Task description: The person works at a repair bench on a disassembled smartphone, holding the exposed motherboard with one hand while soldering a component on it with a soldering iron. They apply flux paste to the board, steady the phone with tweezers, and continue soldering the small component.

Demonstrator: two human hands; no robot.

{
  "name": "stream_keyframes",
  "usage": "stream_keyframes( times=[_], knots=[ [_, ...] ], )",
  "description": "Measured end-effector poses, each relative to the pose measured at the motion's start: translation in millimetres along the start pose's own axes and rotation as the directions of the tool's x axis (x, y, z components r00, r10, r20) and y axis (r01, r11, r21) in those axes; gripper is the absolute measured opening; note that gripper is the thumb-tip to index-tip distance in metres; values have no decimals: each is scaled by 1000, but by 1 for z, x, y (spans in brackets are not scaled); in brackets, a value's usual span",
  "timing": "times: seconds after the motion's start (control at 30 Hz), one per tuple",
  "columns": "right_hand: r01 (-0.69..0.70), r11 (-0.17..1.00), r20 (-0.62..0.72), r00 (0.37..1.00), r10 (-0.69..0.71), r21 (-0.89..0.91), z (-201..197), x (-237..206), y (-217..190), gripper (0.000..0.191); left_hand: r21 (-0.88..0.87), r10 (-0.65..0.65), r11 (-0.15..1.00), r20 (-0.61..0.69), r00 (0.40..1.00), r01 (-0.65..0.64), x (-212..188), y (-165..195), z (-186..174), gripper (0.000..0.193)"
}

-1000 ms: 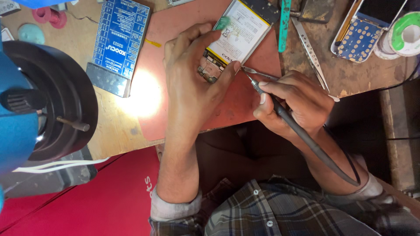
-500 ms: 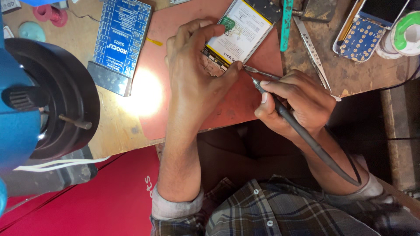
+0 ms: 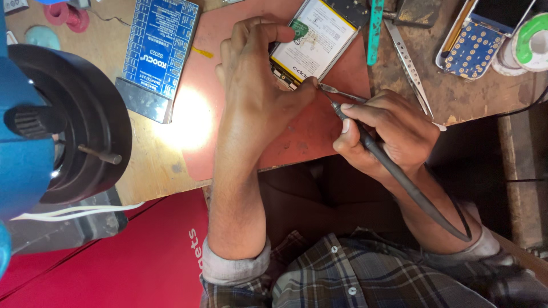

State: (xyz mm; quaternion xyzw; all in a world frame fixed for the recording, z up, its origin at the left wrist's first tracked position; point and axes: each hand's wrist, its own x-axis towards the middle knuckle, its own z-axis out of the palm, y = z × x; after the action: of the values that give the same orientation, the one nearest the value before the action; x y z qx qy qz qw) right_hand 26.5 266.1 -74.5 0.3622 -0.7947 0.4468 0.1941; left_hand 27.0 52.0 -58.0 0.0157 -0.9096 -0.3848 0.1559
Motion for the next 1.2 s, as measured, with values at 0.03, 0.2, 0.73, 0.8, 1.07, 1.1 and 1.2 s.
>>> stream_keyframes(
  times=[0.03,0.2,0.73,0.8,1.07,1.1,1.2],
  knots=[
    [0,1000,-3,1000,0,0,0,0,0,14,1,5,1000,-2,1000,-5,0,0,0,63],
    [-5,1000,-3,1000,5,10,1,-1,1,14,1,18,1000,-10,1000,-18,-1,-1,1,63],
    [2,1000,-8,1000,-2,1,0,0,0,13,1,25,1000,-26,999,-25,-3,-1,3,64],
    [5,1000,-10,1000,-5,3,1,0,0,13,4,27,1000,-28,999,-27,-3,-1,3,64],
    [8,1000,-10,1000,-8,-3,1,-1,1,13,-2,23,1000,-20,1000,-23,-3,0,2,64],
    [9,1000,-13,1000,-9,-1,1,-1,1,13,0,22,1000,-21,1000,-22,-3,1,2,64],
    [9,1000,-17,1000,-9,1,2,-2,1,13,1,10,1000,-17,1000,-10,-4,1,3,64]
  ],
)
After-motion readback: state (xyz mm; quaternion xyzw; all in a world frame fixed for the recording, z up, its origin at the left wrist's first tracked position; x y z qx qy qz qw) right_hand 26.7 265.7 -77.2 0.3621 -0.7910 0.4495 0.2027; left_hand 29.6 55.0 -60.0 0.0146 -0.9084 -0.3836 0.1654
